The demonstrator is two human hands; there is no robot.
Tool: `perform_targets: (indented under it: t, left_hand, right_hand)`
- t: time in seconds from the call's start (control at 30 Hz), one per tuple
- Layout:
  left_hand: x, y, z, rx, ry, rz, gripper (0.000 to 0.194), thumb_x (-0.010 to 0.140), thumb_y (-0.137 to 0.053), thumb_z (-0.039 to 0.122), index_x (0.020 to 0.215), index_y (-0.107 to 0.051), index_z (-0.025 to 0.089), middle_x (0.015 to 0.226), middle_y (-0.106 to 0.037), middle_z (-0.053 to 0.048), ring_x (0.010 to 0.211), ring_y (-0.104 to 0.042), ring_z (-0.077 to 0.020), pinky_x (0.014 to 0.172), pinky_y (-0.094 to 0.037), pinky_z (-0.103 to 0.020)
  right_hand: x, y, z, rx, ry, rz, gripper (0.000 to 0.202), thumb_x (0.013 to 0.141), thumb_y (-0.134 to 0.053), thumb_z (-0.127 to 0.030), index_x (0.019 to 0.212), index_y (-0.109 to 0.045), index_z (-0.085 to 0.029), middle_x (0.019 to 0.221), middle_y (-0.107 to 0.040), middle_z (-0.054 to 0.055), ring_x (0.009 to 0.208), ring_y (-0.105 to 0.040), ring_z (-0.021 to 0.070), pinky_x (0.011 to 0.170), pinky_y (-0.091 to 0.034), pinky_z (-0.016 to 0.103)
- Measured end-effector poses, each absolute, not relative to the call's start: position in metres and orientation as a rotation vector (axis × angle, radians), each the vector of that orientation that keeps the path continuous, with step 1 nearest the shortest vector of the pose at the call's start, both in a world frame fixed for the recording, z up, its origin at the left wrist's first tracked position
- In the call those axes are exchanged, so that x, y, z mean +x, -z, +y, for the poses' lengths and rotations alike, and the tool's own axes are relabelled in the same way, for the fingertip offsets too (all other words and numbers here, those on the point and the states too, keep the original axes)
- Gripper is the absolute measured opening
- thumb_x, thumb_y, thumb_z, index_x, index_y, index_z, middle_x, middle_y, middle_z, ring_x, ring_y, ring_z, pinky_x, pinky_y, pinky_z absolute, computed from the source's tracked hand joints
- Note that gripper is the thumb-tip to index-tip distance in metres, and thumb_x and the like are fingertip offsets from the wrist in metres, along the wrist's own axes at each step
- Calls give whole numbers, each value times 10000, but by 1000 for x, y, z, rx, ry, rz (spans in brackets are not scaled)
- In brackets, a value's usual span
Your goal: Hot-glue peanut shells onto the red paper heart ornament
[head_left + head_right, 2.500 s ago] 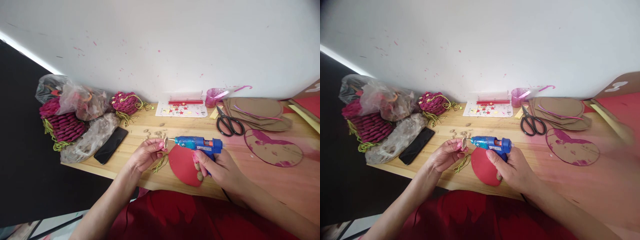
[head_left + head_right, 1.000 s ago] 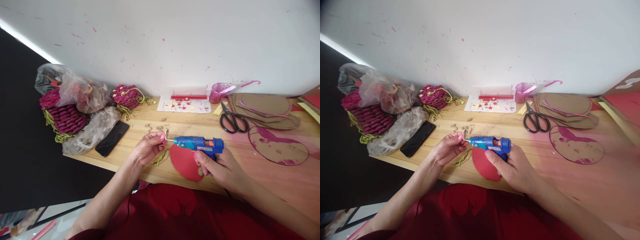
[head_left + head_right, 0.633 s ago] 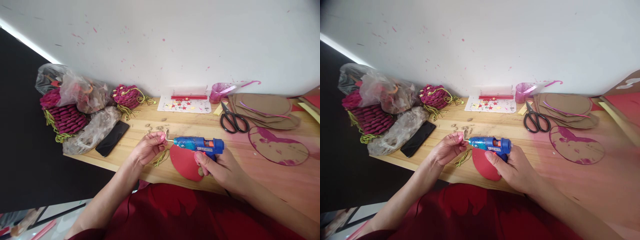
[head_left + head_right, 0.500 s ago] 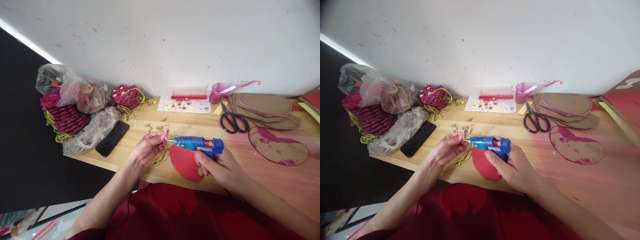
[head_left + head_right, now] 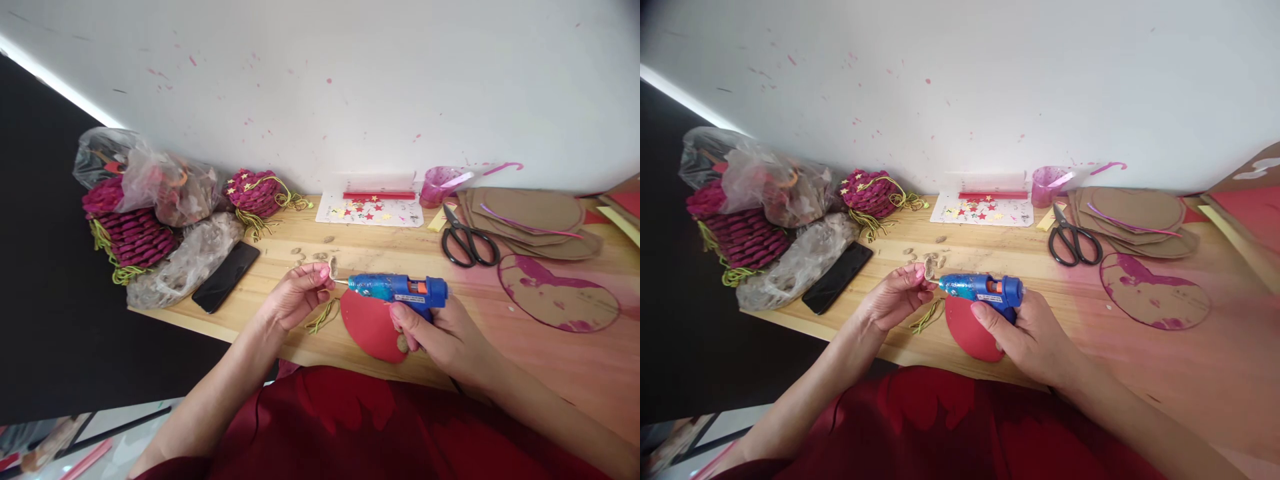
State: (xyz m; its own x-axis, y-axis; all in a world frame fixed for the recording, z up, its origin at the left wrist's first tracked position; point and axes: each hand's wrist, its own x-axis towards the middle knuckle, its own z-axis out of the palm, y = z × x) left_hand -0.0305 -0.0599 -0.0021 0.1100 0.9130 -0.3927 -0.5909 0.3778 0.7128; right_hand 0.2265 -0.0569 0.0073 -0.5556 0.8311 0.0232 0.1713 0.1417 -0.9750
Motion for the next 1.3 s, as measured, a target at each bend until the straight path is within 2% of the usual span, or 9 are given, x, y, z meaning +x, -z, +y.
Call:
perform_targets:
  t: [0.4, 0.7, 1.3]
  left_hand:
    - [-30, 3, -60, 439, -1151, 913, 351, 560, -998, 222, 660, -682, 109, 637, -631, -18, 633, -615, -89, 505, -446, -125]
    - [-31, 5, -61, 438, -1147, 901, 312, 604, -972, 204, 676, -681, 115, 652, -636, -23, 648, -618, -95, 511, -439, -127]
    - [-29, 3, -61, 445, -1139, 918, 348, 547, -1006, 243, 645, -700, 110, 643, -624, -28, 643, -577, -85, 511, -437, -128]
  right_hand:
    - [227, -9, -57, -981, -1450, -1821, 398, 1021, -537, -518, 772, -572, -209, 644, -560, -18, 512, -533, 121, 533, -484, 285]
    - [227, -8, -57, -990, -1452, -1820, 399, 1015, -545, -527, 769, -559, -212, 644, -566, -12, 512, -538, 125, 526, -495, 286]
    - [226, -7, -56, -1013, -1432, -1822, 431, 1023, -534, -526, 732, -544, -208, 611, -554, -14, 503, -551, 121, 515, -515, 278]
